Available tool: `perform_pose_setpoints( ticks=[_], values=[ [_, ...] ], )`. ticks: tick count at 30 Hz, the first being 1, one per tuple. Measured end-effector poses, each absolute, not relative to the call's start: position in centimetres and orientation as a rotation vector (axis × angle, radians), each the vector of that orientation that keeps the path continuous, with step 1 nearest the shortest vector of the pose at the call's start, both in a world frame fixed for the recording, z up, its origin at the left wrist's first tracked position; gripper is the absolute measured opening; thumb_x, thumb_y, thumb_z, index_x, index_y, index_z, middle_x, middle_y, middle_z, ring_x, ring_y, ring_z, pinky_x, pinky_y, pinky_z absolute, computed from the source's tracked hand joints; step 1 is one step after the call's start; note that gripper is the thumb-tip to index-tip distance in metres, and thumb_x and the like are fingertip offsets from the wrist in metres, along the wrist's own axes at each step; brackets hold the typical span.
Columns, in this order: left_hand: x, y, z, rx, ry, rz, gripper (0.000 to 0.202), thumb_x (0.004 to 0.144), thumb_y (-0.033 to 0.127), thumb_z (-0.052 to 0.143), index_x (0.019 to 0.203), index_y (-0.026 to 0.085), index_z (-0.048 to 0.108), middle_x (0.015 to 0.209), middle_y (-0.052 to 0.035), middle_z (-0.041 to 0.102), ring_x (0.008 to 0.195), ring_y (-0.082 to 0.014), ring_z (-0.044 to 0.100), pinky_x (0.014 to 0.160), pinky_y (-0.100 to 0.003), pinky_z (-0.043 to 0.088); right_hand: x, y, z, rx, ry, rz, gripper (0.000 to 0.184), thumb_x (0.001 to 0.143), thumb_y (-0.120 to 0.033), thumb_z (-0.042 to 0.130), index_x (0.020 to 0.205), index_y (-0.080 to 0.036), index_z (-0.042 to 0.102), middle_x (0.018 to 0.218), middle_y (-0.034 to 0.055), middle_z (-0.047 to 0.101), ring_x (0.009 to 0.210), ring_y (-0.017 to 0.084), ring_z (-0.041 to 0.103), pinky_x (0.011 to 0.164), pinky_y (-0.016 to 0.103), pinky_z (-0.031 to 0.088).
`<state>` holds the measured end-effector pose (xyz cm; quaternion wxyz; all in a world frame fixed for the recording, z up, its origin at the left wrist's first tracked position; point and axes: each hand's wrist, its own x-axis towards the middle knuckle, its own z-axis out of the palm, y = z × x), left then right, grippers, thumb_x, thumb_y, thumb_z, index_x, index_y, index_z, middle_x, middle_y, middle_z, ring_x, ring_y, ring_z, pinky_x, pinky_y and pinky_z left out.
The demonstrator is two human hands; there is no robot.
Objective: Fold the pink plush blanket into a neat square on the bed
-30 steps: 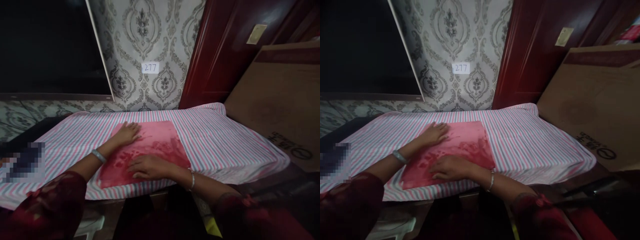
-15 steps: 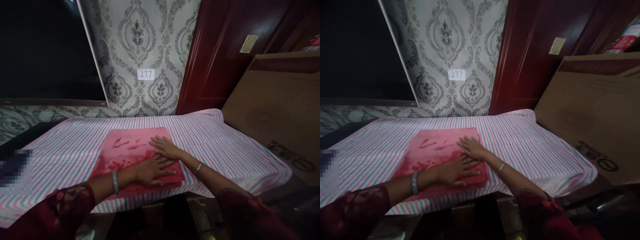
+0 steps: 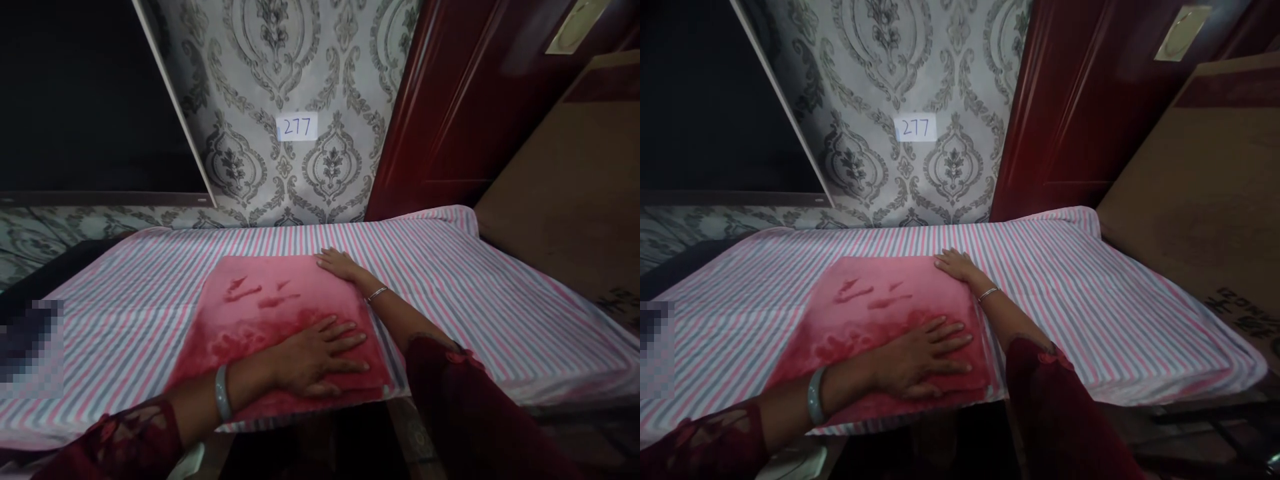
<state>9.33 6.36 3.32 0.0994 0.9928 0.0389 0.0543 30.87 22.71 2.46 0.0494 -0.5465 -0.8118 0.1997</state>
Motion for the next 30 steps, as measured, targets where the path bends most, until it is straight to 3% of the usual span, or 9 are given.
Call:
perform_pose_setpoints(
  ticks=[9,13,17,20,24,30],
  values=[
    [9.6,6.4,3.1,2.975,0.136,0.141,0.065,0.096,0.054,0.052,0.156,0.032,0.04,0.171,-0.0052,0.018,0.157,-0.0301,0.016,0.128,-0.052,0.011,30.5,22.3,3.0,-1.748,-2.446,0.594,0.061,0.107,-0.054,0.021,0.162,-0.029,0.028,0.17,0.0051,0.014,0.157,0.03,0.005,0.123,0.061,0.008],
    [9.7,5.7,4.3,3.007,0.163,0.159,0.064,0.099,0.053,0.047,0.158,0.032,0.036,0.17,-0.0057,0.02,0.156,-0.0271,0.02,0.128,-0.051,0.011,30.2,20.9,5.5,-1.771,-2.414,0.356,0.06,0.107,-0.05,0.024,0.162,-0.026,0.028,0.17,0.0068,0.011,0.157,0.031,0.003,0.122,0.064,0.008],
    [7.9,3.5,5.5,3.006,0.29,0.217,0.069,0.099,0.054,0.046,0.16,0.024,0.033,0.164,-0.0131,0.034,0.154,-0.0297,0.027,0.126,-0.051,0.017,28.5,16.9,7.4,-1.412,-2.588,0.11,0.055,0.108,-0.047,0.031,0.16,-0.029,0.034,0.17,0.0045,0.014,0.157,0.031,0.002,0.123,0.062,0.008],
    [5.5,1.1,4.8,3.01,0.439,0.256,0.07,0.099,0.053,0.046,0.16,0.022,0.032,0.159,-0.0146,0.043,0.152,-0.0316,0.031,0.126,-0.053,0.017,26.4,12.7,6.8,-0.94,-2.814,0.145,0.051,0.108,-0.044,0.037,0.158,-0.036,0.036,0.169,0.0009,0.019,0.157,0.029,0.007,0.123,0.06,0.006],
    [3.9,-1.6,1.9,3.041,0.731,0.273,0.069,0.095,0.04,0.057,0.159,0.029,0.034,0.165,-0.0105,0.033,0.154,-0.0343,0.024,0.126,-0.059,0.008,24.1,10.6,5.1,-0.631,-2.966,0.279,0.051,0.108,-0.039,0.037,0.159,-0.036,0.032,0.168,-0.0006,0.021,0.157,0.024,0.008,0.124,0.057,0.005],
    [4.3,-2.5,0.0,3.013,0.835,0.325,0.071,0.091,0.026,0.061,0.157,0.032,0.037,0.168,-0.0075,0.027,0.156,-0.0359,0.016,0.124,-0.065,0.01,22.9,16.8,4.7,-0.921,-2.948,0.365,0.063,0.106,-0.055,0.04,0.162,-0.033,0.023,0.17,0.0026,0.009,0.157,0.029,0.007,0.123,0.06,0.004]
  ],
)
